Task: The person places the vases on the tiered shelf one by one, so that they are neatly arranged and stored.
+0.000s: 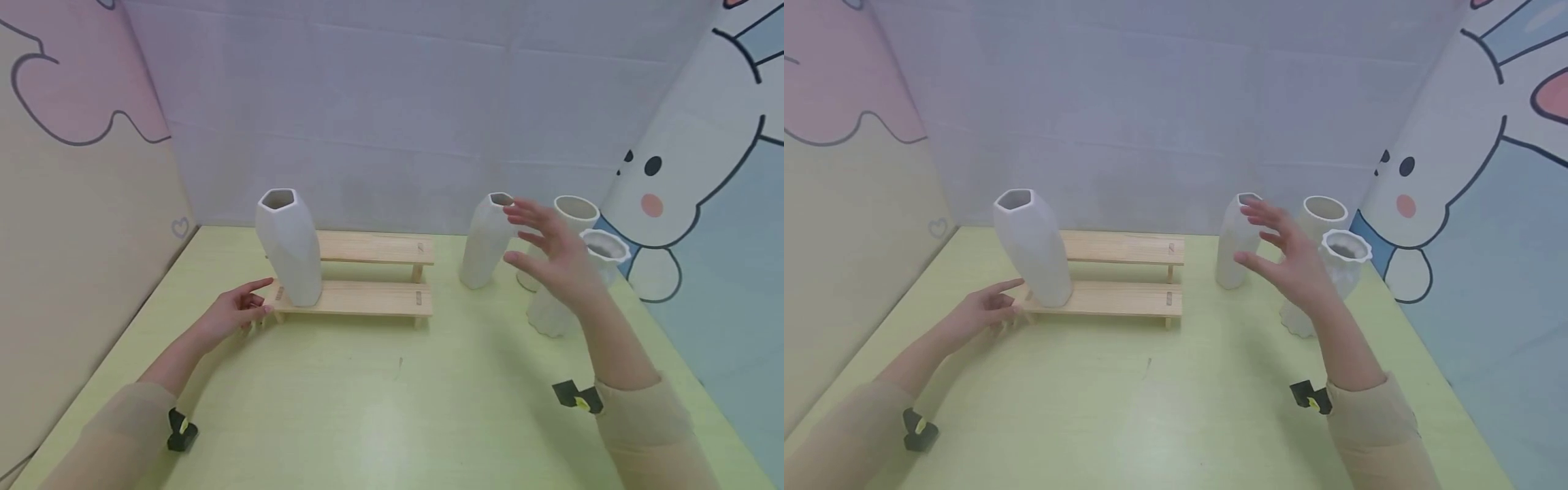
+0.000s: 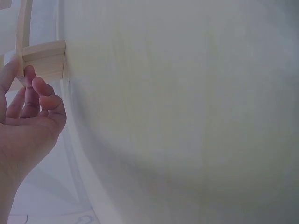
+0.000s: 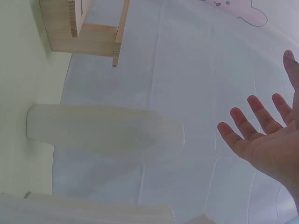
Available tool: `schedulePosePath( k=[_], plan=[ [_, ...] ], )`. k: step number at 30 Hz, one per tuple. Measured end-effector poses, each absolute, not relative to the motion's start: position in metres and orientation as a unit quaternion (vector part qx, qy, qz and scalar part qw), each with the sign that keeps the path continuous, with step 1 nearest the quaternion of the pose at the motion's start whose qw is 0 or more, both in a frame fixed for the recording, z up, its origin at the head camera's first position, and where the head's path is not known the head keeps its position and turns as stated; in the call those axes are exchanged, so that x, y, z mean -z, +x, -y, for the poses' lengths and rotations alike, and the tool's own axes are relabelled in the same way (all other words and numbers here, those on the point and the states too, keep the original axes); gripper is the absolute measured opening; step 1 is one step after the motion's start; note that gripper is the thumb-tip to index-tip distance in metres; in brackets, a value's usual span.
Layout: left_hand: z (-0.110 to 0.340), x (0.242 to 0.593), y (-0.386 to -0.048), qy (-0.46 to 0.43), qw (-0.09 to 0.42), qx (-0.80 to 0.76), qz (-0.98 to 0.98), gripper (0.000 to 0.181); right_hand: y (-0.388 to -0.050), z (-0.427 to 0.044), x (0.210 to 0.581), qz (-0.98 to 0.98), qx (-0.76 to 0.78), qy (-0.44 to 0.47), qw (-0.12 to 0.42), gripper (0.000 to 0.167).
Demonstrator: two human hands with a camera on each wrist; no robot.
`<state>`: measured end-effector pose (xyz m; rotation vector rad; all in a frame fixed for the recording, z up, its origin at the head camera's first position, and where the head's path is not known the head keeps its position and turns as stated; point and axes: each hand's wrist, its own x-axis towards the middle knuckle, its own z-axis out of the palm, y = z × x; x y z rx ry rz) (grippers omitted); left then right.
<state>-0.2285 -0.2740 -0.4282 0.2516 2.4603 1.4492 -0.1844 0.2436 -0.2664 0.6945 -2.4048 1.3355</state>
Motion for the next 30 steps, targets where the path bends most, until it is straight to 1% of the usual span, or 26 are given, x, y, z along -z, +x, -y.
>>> schedulePosePath(
  k=[8,13,16,19,23,26,30],
  plan=[
    [0.274,0.427,-0.229,0.086,0.135,-0.493,-0.855,0.067,-0.176,-0.276,0.269,0.853,-0.433,0.229,0.177,0.075],
    [0.273,0.428,-0.228,0.084,0.136,-0.493,-0.855,0.067,-0.173,-0.294,0.272,0.813,-0.498,0.232,0.192,0.069],
    [0.273,0.428,-0.227,0.084,0.134,-0.492,-0.856,0.066,-0.170,-0.305,0.274,0.811,-0.498,0.219,0.218,0.065],
    [0.272,0.427,-0.226,0.084,0.132,-0.490,-0.858,0.066,-0.169,-0.315,0.279,0.780,-0.537,0.215,0.240,0.062],
    [0.272,0.426,-0.227,0.083,0.133,-0.485,-0.860,0.066,-0.167,-0.328,0.285,0.772,-0.541,0.186,0.278,0.060],
    [0.272,0.426,-0.228,0.080,0.134,-0.485,-0.860,0.066,-0.165,-0.338,0.289,0.818,-0.472,0.124,0.304,0.060],
    [0.272,0.427,-0.229,0.078,0.131,-0.486,-0.861,0.066,-0.165,-0.349,0.294,0.846,-0.436,0.065,0.300,0.058]
  ],
)
